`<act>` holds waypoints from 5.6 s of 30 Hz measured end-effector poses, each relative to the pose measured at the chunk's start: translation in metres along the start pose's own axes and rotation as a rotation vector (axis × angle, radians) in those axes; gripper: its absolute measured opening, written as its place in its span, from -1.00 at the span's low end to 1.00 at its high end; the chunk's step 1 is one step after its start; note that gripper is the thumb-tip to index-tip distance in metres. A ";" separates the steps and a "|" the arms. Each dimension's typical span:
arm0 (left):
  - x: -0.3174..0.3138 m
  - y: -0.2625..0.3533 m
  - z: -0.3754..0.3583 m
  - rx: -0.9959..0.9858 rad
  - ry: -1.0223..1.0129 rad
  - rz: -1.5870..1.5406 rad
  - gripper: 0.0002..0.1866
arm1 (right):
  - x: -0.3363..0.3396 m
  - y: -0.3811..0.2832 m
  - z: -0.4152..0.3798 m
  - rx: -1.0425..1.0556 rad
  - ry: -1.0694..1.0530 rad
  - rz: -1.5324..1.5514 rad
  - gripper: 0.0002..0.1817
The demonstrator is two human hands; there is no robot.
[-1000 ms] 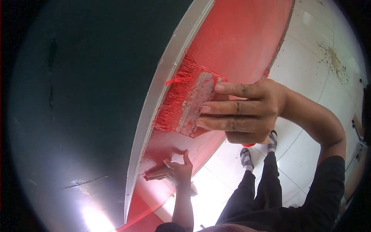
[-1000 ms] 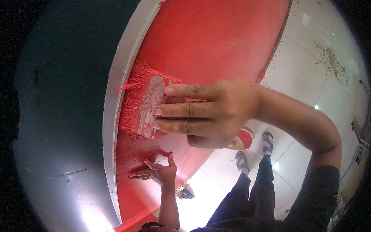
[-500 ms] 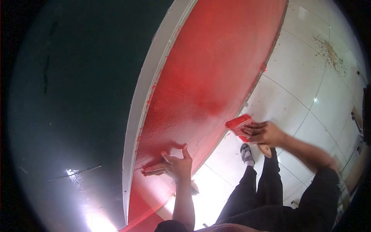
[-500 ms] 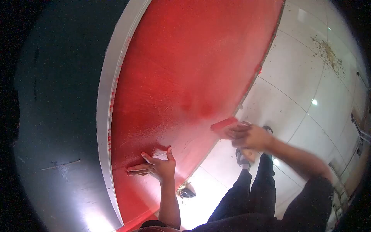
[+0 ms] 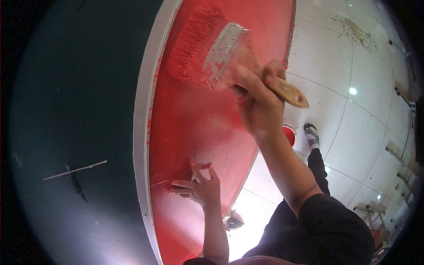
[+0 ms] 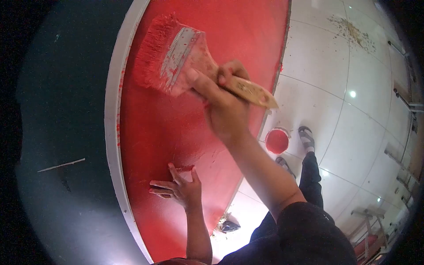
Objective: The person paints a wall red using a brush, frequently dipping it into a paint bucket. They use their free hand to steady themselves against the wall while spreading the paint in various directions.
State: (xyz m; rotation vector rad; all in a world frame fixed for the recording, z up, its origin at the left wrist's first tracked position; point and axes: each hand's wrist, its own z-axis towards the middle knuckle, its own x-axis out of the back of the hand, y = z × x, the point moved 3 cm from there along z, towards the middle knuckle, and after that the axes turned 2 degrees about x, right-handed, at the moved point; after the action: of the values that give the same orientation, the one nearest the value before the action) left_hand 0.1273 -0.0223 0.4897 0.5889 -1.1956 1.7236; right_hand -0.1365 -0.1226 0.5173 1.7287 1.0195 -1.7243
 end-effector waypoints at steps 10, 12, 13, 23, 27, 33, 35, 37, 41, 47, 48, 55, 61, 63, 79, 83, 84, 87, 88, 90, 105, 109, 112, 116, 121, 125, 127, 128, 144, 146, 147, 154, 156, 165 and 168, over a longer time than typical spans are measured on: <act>-0.005 0.001 0.001 0.048 -0.087 0.001 0.02 | 0.188 0.021 -0.044 -0.167 0.492 -0.619 -0.72; -0.005 0.001 0.000 0.050 -0.091 0.004 0.02 | 0.099 0.012 -0.044 -0.138 0.277 -0.607 -0.75; -0.004 0.001 0.000 0.048 -0.089 0.007 0.02 | 0.065 0.010 -0.047 -0.097 0.151 -0.593 -0.74; -0.002 -0.001 -0.001 0.007 -0.062 -0.054 -0.02 | 0.040 0.033 -0.056 -0.211 0.184 -0.119 -0.66; 0.002 -0.003 0.000 -0.021 -0.036 -0.062 0.00 | 0.097 0.002 -0.063 -0.085 0.308 -0.485 -0.67; -0.002 -0.001 0.001 -0.033 0.010 -0.057 -0.06 | -0.005 0.009 -0.075 0.059 -0.095 -0.453 -0.65; 0.001 0.004 0.005 -0.035 0.026 -0.075 -0.06 | -0.020 0.008 -0.072 0.058 -0.151 -0.317 -0.64; 0.009 0.005 0.004 0.037 -0.013 -0.022 0.01 | 0.001 0.012 -0.068 -0.064 -0.063 -0.159 -0.64; 0.003 -0.003 -0.004 -0.007 0.093 -0.047 0.03 | 0.215 0.015 -0.080 -0.212 0.350 -0.739 -0.73; -0.073 -0.023 -0.072 -0.137 -0.121 0.248 0.12 | 0.439 -0.049 -0.161 0.084 0.349 -1.620 -0.89; -0.090 -0.029 -0.082 -0.252 -0.050 0.448 0.14 | 0.464 -0.049 -0.169 0.058 0.377 -1.641 -0.89; -0.095 -0.023 -0.076 -0.371 0.055 0.391 0.22 | 0.597 0.021 -0.179 -0.115 0.148 -1.840 -0.90; -0.086 0.008 -0.075 -0.445 0.085 0.512 0.36 | 0.675 0.061 -0.172 -0.133 0.075 -1.857 -0.87; -0.093 0.004 -0.074 -0.460 0.090 0.485 0.36 | 0.681 0.060 -0.178 -0.114 0.070 -1.839 -0.89; -0.093 -0.022 -0.081 -0.268 0.054 0.436 0.18 | 0.677 0.005 -0.215 -0.112 0.371 -1.022 -0.77; -0.083 -0.023 -0.079 -0.178 -0.015 0.406 0.10 | 0.616 -0.019 -0.217 -0.423 0.665 -0.816 -0.83; -0.086 -0.024 -0.079 -0.123 -0.155 0.412 0.08 | 0.585 -0.028 -0.214 -0.439 0.732 -0.804 -0.78; -0.086 -0.023 -0.080 -0.055 -0.382 0.374 0.09 | 0.513 -0.048 -0.208 -0.407 0.526 -0.614 -0.64; -0.084 -0.025 -0.077 -0.059 -0.471 0.374 0.08 | 0.474 -0.045 -0.202 -0.413 0.494 -0.533 -0.63; -0.064 -0.028 -0.074 -0.144 -0.389 0.192 0.03 | 0.394 -0.030 -0.184 -0.368 0.411 -0.431 -0.63; -0.009 -0.102 -0.061 -0.010 0.000 -0.024 0.34 | 0.166 0.078 -0.125 -0.338 0.147 0.022 -0.61; -0.005 -0.098 -0.060 0.033 -0.058 -0.007 0.31 | 0.186 0.049 -0.138 -0.211 0.190 0.008 -0.62; -0.011 -0.101 -0.064 0.035 -0.056 -0.014 0.28 | 0.143 0.046 -0.131 -0.229 0.085 0.053 -0.64; -0.015 -0.103 -0.065 0.044 -0.075 0.025 0.19 | 0.057 0.055 -0.115 -0.234 -0.066 0.189 -0.65; -0.009 -0.100 -0.063 0.010 -0.051 0.017 0.13 | 0.047 0.073 -0.114 -0.243 -0.055 0.204 -0.66; -0.009 -0.098 -0.062 0.022 -0.060 0.057 0.16 | 0.069 0.060 -0.119 -0.169 0.040 0.126 -0.66; -0.007 -0.095 -0.064 0.020 -0.049 0.084 0.19 | 0.051 0.056 -0.113 -0.168 0.009 0.166 -0.66; -0.008 -0.095 -0.064 0.043 -0.071 0.087 0.19 | 0.039 0.054 -0.109 -0.168 -0.022 0.206 -0.65; -0.009 -0.098 -0.061 0.010 -0.042 0.032 0.15 | -0.005 0.027 -0.109 -0.116 -0.064 0.065 -0.61; -0.008 -0.096 -0.061 0.011 -0.046 0.049 0.15 | -0.011 0.038 -0.107 -0.113 -0.021 0.113 -0.61; -0.007 -0.096 -0.061 0.017 -0.049 0.061 0.15 | -0.008 0.044 -0.107 -0.128 0.001 0.076 -0.62; -0.009 -0.096 -0.060 0.009 -0.037 0.054 0.17 | 0.043 0.021 -0.111 -0.090 0.115 -0.087 -0.64; -0.006 -0.096 -0.058 -0.025 0.014 0.065 0.19 | 0.026 0.016 -0.108 -0.064 0.076 -0.022 -0.65; -0.013 -0.098 -0.061 -0.006 0.002 0.103 0.17 | -0.020 0.040 -0.076 -0.126 -0.120 0.158 -0.64; -0.013 -0.098 -0.061 -0.004 0.006 0.113 0.18 | -0.020 0.046 -0.072 -0.150 -0.119 0.130 -0.63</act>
State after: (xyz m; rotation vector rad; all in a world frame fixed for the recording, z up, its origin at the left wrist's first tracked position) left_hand 0.2272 0.0367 0.4994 0.5217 -1.2484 1.8161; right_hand -0.0544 -0.0974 0.5354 1.5441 0.9379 -1.6065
